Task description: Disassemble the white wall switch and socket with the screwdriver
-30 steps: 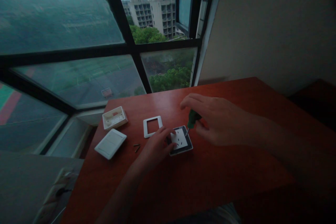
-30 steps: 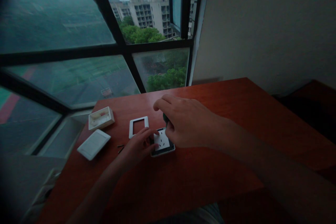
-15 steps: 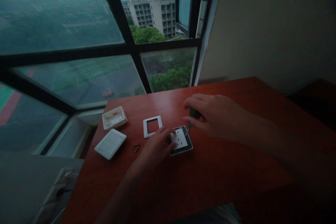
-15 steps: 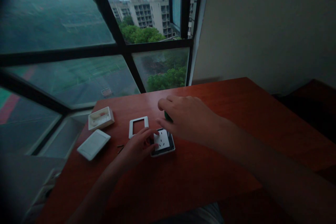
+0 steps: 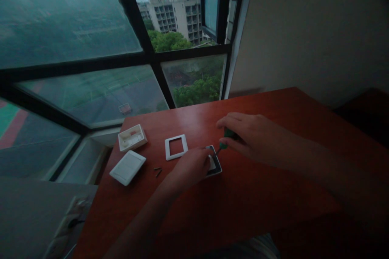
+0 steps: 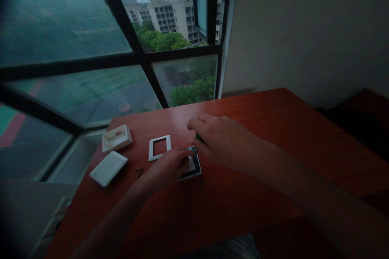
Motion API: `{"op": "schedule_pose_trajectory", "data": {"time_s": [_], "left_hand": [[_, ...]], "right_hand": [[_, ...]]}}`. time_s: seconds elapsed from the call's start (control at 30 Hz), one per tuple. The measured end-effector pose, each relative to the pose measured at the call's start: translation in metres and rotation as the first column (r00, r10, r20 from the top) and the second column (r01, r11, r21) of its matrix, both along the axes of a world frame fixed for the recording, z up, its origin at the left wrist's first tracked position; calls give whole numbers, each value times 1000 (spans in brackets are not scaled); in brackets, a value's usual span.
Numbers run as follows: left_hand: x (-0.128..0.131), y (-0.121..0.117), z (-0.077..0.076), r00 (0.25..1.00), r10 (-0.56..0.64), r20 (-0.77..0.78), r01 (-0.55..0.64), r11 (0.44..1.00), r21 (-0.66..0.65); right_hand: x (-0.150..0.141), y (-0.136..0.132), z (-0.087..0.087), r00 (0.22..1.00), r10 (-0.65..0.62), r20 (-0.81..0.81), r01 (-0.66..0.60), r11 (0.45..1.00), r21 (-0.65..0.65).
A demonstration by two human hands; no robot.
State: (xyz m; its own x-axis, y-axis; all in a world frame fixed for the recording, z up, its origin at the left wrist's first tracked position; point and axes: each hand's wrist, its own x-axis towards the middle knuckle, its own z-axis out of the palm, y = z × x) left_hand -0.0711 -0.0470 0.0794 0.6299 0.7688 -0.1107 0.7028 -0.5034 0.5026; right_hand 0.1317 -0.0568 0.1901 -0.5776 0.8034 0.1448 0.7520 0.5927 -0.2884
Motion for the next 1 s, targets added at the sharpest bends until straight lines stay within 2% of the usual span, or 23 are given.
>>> {"op": "schedule_pose_trajectory", "data": {"time_s": [0.2, 0.33, 0.57, 0.7, 1.0], "left_hand": [[3, 0, 11, 990, -17, -141, 12, 999, -38], [4, -1, 13, 988, -24, -153, 16, 998, -58], [3, -1, 6, 996, -13, -84, 6, 997, -75], [3, 0, 7, 996, 11, -85, -19, 996, -93], [11, 3, 5, 993, 38, -110, -46, 997, -69]], "right_hand": [[18, -11, 0, 990, 112, -81, -124, 980, -158], [34, -18, -3, 977, 151, -150, -180, 962, -206], [47, -18, -13, 984, 77, -163, -109, 975, -192], [49, -20, -17, 984, 45, -172, -80, 977, -197], [45, -21, -19, 979, 57, -194, -97, 974, -205]]}}
